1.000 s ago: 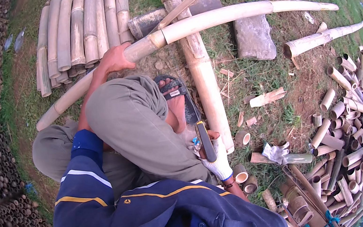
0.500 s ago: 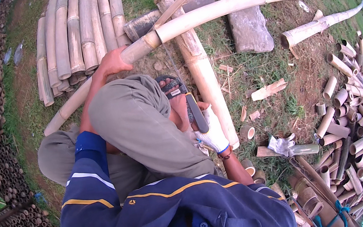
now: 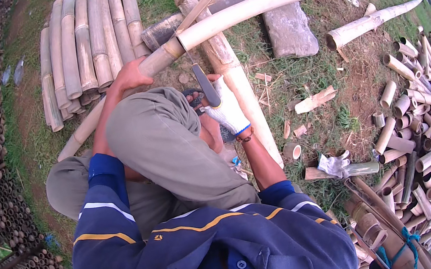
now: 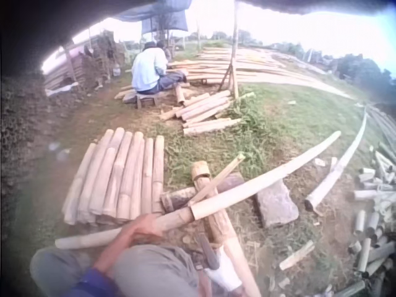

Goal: The person sits on the ground and uses a hand saw to cut long bamboo poles into shorter sections. They position each pole on a wooden support, saw through it, and then place the cut pieces into a nearby stack.

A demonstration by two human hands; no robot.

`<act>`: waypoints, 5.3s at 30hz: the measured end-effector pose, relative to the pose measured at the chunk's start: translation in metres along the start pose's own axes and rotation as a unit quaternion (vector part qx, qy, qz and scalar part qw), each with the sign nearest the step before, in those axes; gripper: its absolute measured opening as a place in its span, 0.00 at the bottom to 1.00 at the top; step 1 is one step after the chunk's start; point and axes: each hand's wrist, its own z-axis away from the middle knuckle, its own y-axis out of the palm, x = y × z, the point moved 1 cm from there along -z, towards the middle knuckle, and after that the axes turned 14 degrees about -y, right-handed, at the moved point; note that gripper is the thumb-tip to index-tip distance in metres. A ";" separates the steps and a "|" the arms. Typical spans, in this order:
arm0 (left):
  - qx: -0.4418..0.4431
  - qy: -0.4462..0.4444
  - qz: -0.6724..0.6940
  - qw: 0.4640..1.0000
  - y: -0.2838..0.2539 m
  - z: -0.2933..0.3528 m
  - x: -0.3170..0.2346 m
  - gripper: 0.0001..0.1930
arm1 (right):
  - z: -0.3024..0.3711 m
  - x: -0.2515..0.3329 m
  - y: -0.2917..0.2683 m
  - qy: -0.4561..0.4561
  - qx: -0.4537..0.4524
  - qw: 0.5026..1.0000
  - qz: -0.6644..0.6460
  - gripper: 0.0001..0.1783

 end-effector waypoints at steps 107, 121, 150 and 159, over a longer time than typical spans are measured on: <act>-0.238 -0.382 -0.332 0.829 -0.115 0.274 0.376 0.35 | 0.165 0.118 -0.130 0.061 -0.438 0.897 0.024 0.09; 0.051 0.153 -0.170 0.972 -0.118 0.070 -0.041 0.33 | 0.167 0.121 -0.116 0.053 -0.427 0.900 0.070 0.21; -0.162 0.175 -0.119 0.964 0.004 -0.004 -0.094 0.56 | 0.059 0.070 -0.062 -0.057 -0.163 0.982 0.073 0.19; -0.195 0.080 -0.067 0.975 0.056 -0.060 -0.147 0.39 | 0.027 0.038 -0.061 -0.036 -0.126 0.987 0.092 0.25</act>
